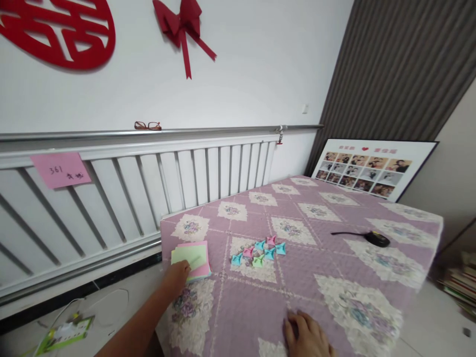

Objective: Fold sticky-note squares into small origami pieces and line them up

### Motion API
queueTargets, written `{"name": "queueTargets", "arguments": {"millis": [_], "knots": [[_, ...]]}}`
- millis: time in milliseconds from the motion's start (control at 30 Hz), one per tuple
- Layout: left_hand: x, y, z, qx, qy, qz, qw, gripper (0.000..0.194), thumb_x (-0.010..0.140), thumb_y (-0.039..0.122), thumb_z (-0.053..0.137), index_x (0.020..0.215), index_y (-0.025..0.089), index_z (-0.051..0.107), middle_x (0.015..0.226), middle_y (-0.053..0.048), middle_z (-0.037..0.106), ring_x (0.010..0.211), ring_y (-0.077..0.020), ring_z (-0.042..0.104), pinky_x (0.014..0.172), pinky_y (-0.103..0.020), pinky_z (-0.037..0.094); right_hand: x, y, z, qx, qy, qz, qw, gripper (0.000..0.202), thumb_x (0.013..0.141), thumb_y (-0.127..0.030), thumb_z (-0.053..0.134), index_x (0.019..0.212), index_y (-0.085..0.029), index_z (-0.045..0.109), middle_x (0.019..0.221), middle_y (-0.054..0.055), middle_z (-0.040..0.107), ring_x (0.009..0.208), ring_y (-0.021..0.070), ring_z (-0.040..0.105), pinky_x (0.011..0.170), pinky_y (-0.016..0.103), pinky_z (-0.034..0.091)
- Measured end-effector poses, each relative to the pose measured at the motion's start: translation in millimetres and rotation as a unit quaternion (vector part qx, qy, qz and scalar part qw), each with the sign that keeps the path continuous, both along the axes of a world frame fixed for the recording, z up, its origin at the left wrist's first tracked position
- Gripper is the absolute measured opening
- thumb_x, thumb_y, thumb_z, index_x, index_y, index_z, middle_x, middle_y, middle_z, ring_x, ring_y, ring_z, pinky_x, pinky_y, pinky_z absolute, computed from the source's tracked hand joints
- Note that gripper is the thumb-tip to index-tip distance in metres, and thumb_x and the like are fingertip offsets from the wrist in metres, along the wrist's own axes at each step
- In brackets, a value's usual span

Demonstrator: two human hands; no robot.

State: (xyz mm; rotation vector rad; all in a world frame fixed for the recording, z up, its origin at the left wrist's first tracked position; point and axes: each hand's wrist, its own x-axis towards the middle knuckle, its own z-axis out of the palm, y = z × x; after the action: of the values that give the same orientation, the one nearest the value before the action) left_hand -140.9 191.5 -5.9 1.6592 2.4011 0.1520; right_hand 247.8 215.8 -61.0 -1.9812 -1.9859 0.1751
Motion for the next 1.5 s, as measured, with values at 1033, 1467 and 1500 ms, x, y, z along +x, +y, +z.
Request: {"name": "queueTargets", "arguments": {"millis": [1033, 1467, 1500], "knots": [[17.5, -37.6, 40.8, 0.100, 0.024, 0.014, 0.995, 0.022, 0.094, 0.015, 0.033, 0.099, 0.015, 0.054, 0.094, -0.007, 0.057, 0.086, -0.0171, 0.054, 0.077, -0.031, 0.041, -2.4, -8.8, 8.1, 0.024, 0.021, -0.002, 1.000, 0.042, 0.083, -0.048, 0.031, 0.102, -0.028, 0.062, 0.122, 0.006, 0.058, 0.113, 0.0305, 0.050, 0.094, 0.055, 0.034], [179.8, -122.8, -35.1, -0.049, -0.075, -0.234, 0.968, 0.025, 0.086, 0.018, 0.044, 0.096, 0.024, 0.066, 0.102, -0.006, 0.063, 0.096, -0.0244, 0.056, 0.077, -0.033, 0.043, 5.4, -65.1, -8.7, 0.082, 0.192, 0.226, 0.951, 0.027, 0.084, -0.033, 0.047, 0.103, -0.024, 0.063, 0.107, 0.006, 0.068, 0.098, 0.0220, 0.064, 0.086, 0.035, 0.051], [183.8, -123.1, -34.8, -0.052, -0.080, -0.241, 0.966, 0.025, 0.086, 0.019, 0.044, 0.096, 0.024, 0.067, 0.102, -0.006, 0.063, 0.095, -0.0244, 0.056, 0.076, -0.033, 0.044, 5.5, -73.5, -11.3, 0.098, 0.183, 0.249, 0.946, 0.026, 0.082, -0.030, 0.049, 0.103, -0.024, 0.064, 0.108, 0.006, 0.068, 0.101, 0.0227, 0.063, 0.088, 0.037, 0.050]]}}
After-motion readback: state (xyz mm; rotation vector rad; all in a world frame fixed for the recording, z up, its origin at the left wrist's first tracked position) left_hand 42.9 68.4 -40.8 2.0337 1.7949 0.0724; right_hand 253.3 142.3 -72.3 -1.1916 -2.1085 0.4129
